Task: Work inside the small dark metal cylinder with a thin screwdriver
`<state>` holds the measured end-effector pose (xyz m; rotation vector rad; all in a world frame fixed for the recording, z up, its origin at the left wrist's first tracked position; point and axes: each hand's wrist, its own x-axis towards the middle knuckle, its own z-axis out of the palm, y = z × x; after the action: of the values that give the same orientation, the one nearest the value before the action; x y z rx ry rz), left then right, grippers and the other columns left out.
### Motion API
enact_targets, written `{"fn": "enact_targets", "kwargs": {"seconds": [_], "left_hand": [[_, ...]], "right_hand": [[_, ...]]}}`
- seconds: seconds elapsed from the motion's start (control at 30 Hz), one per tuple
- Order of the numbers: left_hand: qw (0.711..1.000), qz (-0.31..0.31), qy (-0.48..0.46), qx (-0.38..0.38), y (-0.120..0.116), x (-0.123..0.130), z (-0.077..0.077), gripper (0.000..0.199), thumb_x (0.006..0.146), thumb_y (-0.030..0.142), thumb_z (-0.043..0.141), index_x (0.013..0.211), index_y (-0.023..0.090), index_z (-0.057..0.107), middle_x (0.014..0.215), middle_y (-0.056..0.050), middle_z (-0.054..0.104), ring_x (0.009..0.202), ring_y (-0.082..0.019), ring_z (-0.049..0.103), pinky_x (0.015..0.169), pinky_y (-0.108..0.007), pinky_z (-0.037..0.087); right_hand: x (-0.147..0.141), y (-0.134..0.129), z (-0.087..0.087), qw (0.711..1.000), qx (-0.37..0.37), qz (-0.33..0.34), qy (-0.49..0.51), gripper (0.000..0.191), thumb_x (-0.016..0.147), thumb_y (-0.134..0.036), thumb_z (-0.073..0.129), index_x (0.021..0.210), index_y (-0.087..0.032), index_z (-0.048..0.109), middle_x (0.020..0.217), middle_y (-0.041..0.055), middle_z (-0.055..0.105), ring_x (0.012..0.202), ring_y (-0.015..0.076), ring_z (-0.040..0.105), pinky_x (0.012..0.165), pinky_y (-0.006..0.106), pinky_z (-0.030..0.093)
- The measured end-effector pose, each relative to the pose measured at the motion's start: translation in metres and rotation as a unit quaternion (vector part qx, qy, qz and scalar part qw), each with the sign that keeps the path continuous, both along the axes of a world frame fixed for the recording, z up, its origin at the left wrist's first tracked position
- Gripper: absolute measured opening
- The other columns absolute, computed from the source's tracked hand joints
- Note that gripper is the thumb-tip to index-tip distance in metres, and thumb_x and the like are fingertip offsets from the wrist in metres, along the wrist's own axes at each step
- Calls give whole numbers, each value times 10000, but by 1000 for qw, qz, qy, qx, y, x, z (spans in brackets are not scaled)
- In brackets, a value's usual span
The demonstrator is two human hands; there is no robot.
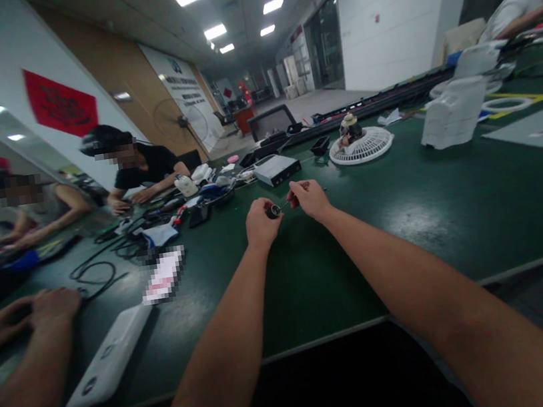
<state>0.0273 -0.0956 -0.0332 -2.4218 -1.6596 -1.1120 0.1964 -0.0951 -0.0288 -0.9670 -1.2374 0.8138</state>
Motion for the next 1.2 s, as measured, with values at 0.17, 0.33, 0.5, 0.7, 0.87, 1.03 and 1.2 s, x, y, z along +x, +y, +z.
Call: {"fn": "enact_targets", "kwargs": {"seconds": [0.17,0.33,0.5,0.7,0.87,1.03,1.2], "left_hand": [[1000,-12,13,4,0,0,0,278,774,164,788,965,232,598,1043,-28,664,960,-198,640,838,-311,475],[1000,-10,16,3,0,0,0,284,768,165,795,969,229,605,1049,-30,665,952,-196,638,835,-309,474],[1000,-20,15,8,0,-1,0,294,763,150,798,978,232,615,1058,-27,669,966,-198,637,849,-312,477],[1000,-20,22,10,-1,-1,0,282,763,150,796,970,235,625,1048,-24,673,954,-200,640,844,-316,485],[1000,-22,18,3,0,-1,0,292,770,155,797,994,243,632,1070,-24,674,981,-201,645,867,-316,492],[1000,-22,14,1,0,0,-1,296,763,148,800,992,245,640,1076,-26,674,968,-201,652,835,-300,496],[999,-30,11,-2,0,0,0,305,755,143,807,996,246,650,1082,-25,679,978,-203,649,844,-298,499]], "right_hand": [[-1,0,1,1000,-5,23,6,448,869,-534,589,600,-183,655,500,33,629,473,130,559,537,272,433],[-1,1,-1,1000,-11,18,1,460,867,-514,584,558,-178,640,445,25,585,423,127,528,510,275,427],[-1,0,-1,1000,9,10,19,442,874,-519,598,603,-177,664,500,29,626,469,127,559,505,262,414],[0,2,-3,1000,-6,16,-7,491,890,-536,578,559,-180,649,440,27,588,422,128,532,500,274,417],[0,3,-4,1000,9,5,10,468,904,-543,579,615,-185,664,509,30,633,476,134,571,514,268,422],[0,2,-3,999,-17,35,-3,509,894,-572,573,572,-184,640,460,35,612,433,135,552,489,271,404],[1,4,-5,1000,5,2,4,509,883,-594,589,578,-190,641,461,22,602,441,132,552,494,267,409]]}}
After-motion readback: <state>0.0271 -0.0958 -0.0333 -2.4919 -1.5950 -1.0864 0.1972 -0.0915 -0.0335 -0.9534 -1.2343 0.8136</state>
